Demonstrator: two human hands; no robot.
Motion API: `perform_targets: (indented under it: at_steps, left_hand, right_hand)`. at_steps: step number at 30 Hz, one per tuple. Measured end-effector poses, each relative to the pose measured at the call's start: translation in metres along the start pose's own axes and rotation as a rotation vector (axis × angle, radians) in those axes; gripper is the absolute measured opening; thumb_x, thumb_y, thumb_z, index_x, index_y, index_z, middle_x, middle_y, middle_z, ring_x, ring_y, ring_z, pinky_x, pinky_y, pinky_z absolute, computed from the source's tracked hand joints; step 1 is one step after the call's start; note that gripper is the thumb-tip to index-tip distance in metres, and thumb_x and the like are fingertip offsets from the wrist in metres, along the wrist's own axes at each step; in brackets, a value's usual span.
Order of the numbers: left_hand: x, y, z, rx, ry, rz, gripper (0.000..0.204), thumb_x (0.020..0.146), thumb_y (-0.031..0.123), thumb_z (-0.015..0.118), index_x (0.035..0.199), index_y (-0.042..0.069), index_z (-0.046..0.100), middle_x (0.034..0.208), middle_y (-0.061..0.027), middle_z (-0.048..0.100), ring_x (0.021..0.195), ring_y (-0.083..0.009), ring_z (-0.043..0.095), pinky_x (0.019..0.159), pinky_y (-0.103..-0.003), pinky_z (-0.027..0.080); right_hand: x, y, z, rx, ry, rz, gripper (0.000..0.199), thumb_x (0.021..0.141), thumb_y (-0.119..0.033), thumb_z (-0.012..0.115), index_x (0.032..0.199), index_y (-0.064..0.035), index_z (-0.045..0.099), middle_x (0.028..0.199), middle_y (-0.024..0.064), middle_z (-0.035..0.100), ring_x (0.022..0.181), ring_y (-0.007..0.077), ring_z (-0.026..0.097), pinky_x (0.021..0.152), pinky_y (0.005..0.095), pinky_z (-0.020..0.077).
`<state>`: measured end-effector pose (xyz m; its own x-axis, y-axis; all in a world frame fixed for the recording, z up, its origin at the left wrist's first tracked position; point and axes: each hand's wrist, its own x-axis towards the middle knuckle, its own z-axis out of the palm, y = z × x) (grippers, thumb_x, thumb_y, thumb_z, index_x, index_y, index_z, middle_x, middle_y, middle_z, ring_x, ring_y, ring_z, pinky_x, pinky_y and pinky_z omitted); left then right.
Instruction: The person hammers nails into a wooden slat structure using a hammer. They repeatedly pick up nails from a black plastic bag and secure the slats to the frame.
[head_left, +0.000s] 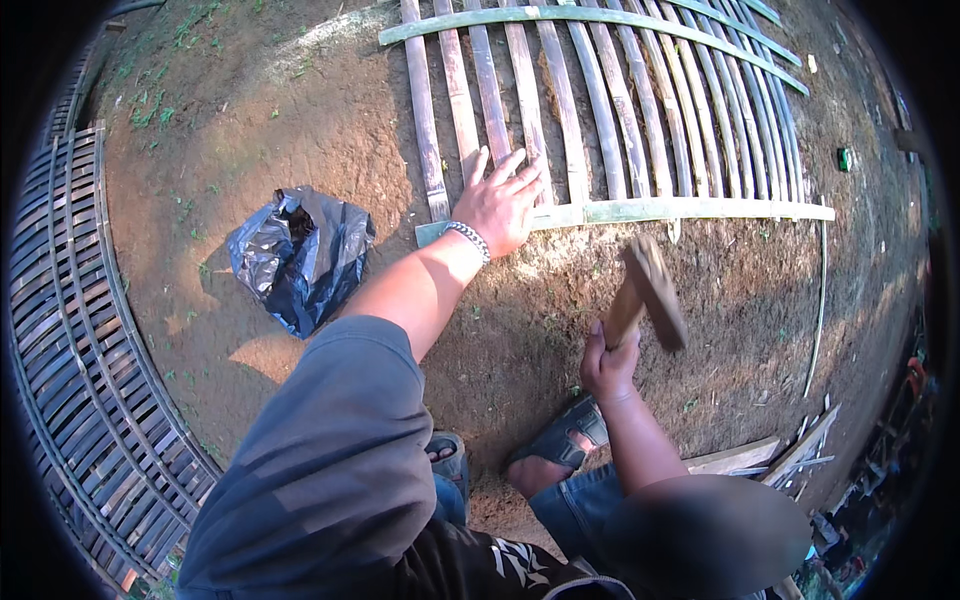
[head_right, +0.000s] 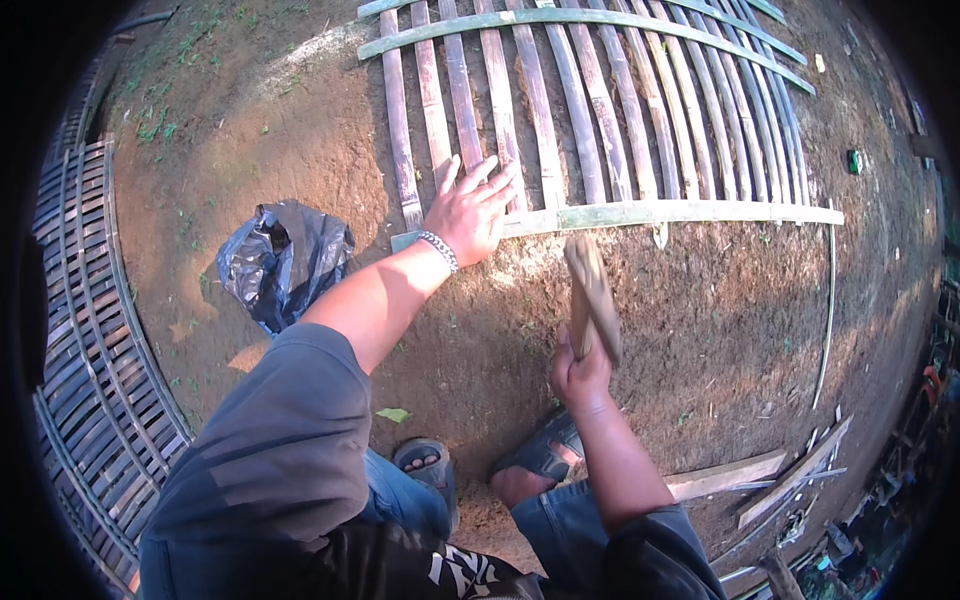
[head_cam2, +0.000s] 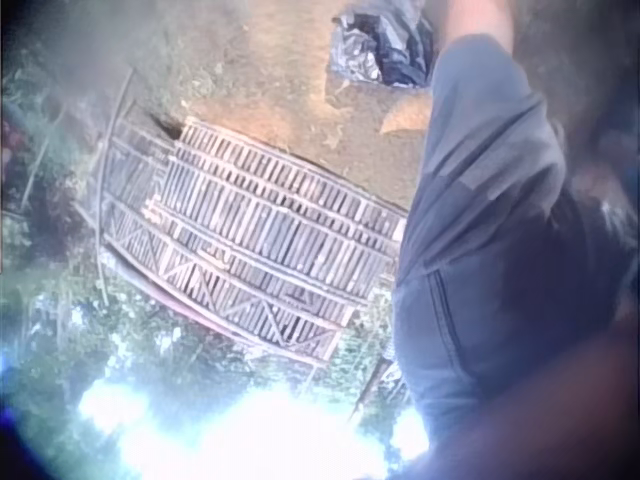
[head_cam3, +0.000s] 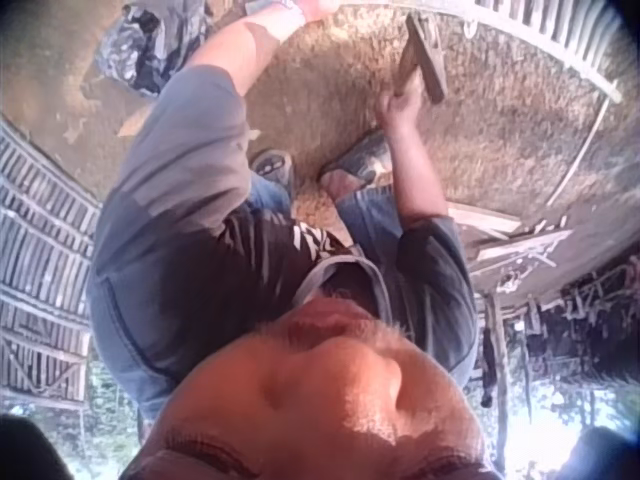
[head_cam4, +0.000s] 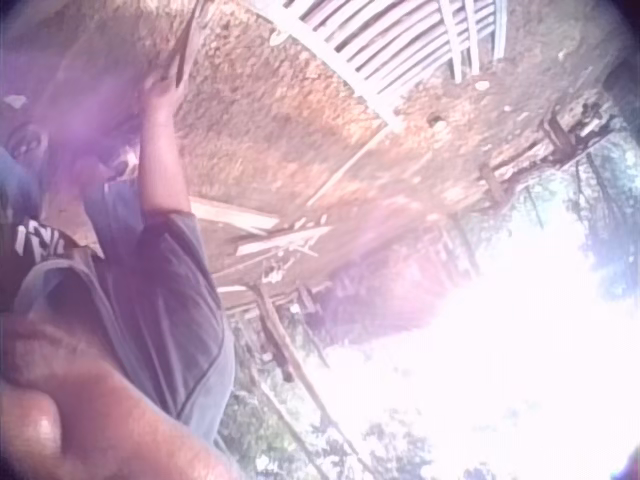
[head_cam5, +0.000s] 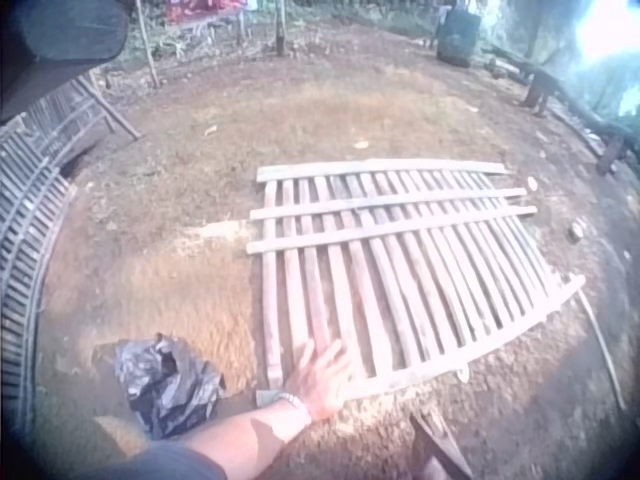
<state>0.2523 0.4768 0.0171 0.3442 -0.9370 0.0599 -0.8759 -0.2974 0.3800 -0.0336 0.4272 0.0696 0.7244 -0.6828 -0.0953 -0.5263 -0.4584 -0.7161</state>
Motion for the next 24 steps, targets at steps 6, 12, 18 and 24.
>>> perform_targets:
  at_steps: [6, 12, 18, 24]
  left_hand:
    - [-0.001, -0.004, 0.007, 0.013, 0.014, 0.024, 0.043, 0.095, 0.024, 0.054, 0.135, 0.013, 0.065, 0.159, -0.0021, 0.046, 0.149, -0.0270, 0.037, 0.123, -0.064, 0.016]
    - [-0.001, 0.000, 0.001, 0.001, -0.004, 0.010, 0.044, 0.093, 0.021, 0.057, 0.136, 0.012, 0.064, 0.160, -0.0012, 0.045, 0.148, -0.0270, 0.039, 0.123, -0.064, 0.016]
    - [0.001, 0.002, 0.000, 0.017, -0.007, 0.014, 0.042, 0.095, 0.022, 0.052, 0.133, 0.014, 0.066, 0.159, -0.0011, 0.046, 0.148, -0.0266, 0.039, 0.123, -0.064, 0.018]
    - [-0.003, 0.000, 0.003, 0.032, 0.030, 0.011, 0.042, 0.095, 0.024, 0.053, 0.133, 0.014, 0.066, 0.158, -0.0019, 0.047, 0.148, -0.0272, 0.038, 0.123, -0.064, 0.016]
  right_hand:
    - [0.005, 0.016, 0.009, -0.160, -0.110, 0.102, 0.046, 0.100, -0.015, 0.058, 0.142, 0.0003, 0.049, 0.124, 0.0292, 0.065, 0.105, 0.0478, 0.067, 0.092, 0.0507, 0.0553]
    - [0.014, -0.001, 0.001, -0.181, -0.123, 0.058, 0.048, 0.101, -0.018, 0.059, 0.144, -0.0026, 0.047, 0.120, 0.0313, 0.065, 0.100, 0.0474, 0.069, 0.088, 0.0528, 0.0566]
    - [0.012, 0.016, 0.001, -0.027, 0.015, -0.012, 0.044, 0.101, -0.011, 0.056, 0.143, -0.0030, 0.047, 0.113, 0.0290, 0.068, 0.099, 0.0454, 0.070, 0.088, 0.0507, 0.0583]
    - [0.023, -0.004, -0.001, -0.309, -0.342, 0.269, 0.048, 0.099, -0.012, 0.055, 0.146, -0.0063, 0.042, 0.108, 0.0295, 0.068, 0.094, 0.0486, 0.069, 0.082, 0.0553, 0.0572]
